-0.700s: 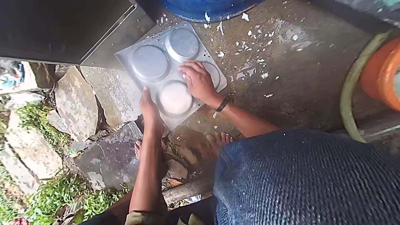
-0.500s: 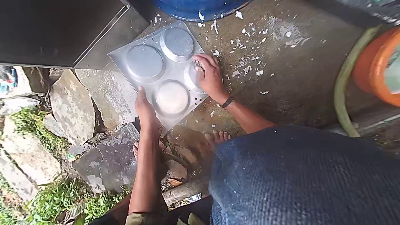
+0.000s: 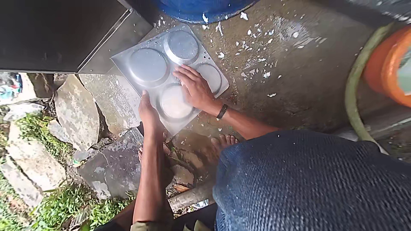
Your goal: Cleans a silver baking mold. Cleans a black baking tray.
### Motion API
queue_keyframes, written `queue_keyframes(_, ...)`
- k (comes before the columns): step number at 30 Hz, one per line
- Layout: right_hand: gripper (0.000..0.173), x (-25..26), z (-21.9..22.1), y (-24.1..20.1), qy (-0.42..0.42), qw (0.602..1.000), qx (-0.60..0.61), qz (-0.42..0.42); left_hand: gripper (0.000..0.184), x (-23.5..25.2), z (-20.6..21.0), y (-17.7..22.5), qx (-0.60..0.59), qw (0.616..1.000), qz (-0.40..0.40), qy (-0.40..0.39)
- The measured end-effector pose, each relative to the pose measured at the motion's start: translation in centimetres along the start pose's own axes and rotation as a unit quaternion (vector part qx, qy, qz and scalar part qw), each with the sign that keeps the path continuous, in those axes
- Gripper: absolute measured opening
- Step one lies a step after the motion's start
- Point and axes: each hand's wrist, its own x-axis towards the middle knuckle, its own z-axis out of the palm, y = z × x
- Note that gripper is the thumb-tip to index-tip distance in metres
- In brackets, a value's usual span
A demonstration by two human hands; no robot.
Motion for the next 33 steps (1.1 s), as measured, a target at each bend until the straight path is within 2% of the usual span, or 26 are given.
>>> queue_keyframes(7, 0.050, -8.6, -0.8, -0.9, -0.006, 1.000, -0.008, -0.019, 0.047, 0.2, -0.3, -0.3, 0.000, 1.000, -0.011, 0.002)
queue_keyframes(12, 0.049, -10.1, -0.6, 0.2, 0.004, 0.998, -0.015, -0.068, 0.048, 0.7, -0.4, -0.2, -0.016, 1.000, -0.010, -0.006)
queue_keyframes(16, 0.046, -8.2, -0.5, 0.3, 0.019, 0.997, -0.016, -0.074, 0.050, 0.7, -0.6, -0.5, -0.001, 1.000, -0.005, -0.010)
queue_keyframes(23, 0.045, -1.9, -0.3, -0.3, -0.013, 0.999, -0.013, -0.036, 0.039, 1.5, -0.6, -0.2, -0.033, 0.999, -0.007, 0.020)
queue_keyframes(28, 0.045, 2.2, 0.6, 0.4, -0.038, 0.999, -0.015, -0.026, 0.041, 1.3, -0.6, -0.5, -0.022, 0.999, -0.012, 0.030)
queue_keyframes(31, 0.041, 2.1, 0.9, 0.3, -0.024, 0.999, -0.010, -0.024, 0.036, 0.9, -0.4, -0.6, -0.016, 0.999, -0.001, 0.043)
queue_keyframes(33, 0.039, -0.1, 0.6, 0.0, -0.007, 0.999, -0.002, -0.040, 0.033, 1.0, -0.4, -0.8, -0.020, 0.998, 0.007, 0.055)
